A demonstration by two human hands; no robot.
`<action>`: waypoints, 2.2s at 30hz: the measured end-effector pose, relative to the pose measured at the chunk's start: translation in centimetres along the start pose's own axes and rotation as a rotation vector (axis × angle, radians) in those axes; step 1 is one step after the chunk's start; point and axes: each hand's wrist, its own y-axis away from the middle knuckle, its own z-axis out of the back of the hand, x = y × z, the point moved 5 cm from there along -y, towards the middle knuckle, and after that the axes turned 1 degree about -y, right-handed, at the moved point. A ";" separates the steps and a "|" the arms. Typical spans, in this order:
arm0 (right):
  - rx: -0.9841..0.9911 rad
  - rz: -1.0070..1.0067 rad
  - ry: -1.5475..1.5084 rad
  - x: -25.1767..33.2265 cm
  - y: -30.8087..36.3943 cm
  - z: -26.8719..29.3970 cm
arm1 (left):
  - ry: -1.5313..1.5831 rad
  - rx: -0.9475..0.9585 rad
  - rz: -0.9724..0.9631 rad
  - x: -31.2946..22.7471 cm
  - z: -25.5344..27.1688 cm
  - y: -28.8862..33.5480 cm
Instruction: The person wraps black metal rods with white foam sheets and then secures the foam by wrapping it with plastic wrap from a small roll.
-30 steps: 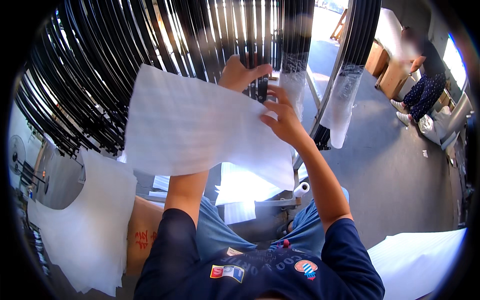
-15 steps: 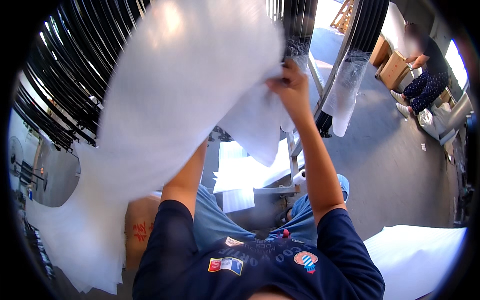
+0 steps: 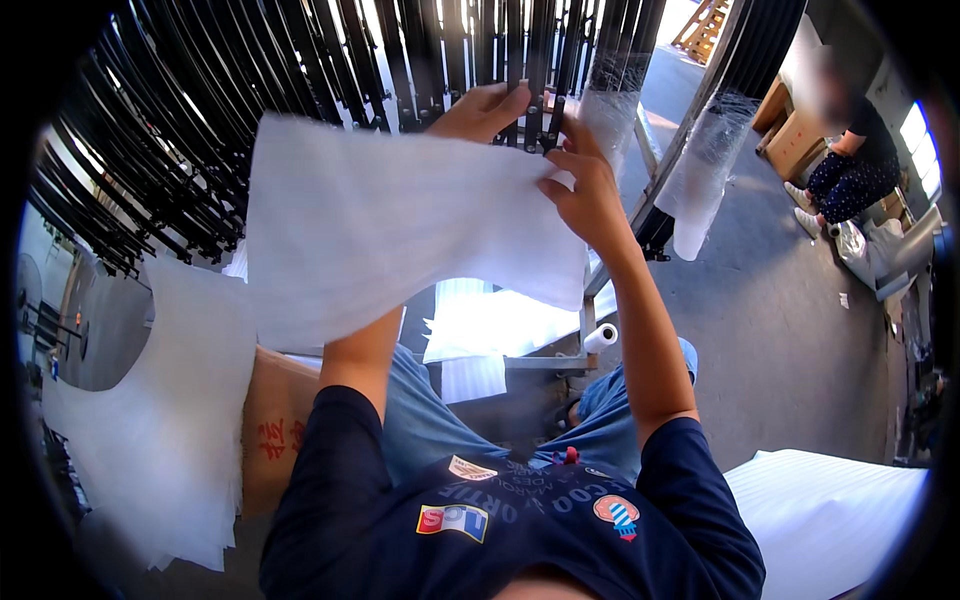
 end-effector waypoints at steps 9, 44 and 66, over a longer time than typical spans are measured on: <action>0.126 -0.164 -0.677 -3.1 -0.8 -1.2 | -0.213 -0.399 -0.195 1.1 -1.2 5.7; 0.337 -0.458 -1.071 -7.1 -0.4 0.5 | -0.033 -0.593 -0.297 -0.4 -2.0 0.2; 0.231 -0.354 -0.807 -6.7 -0.6 1.7 | 0.225 -0.249 0.058 -0.2 0.1 -0.6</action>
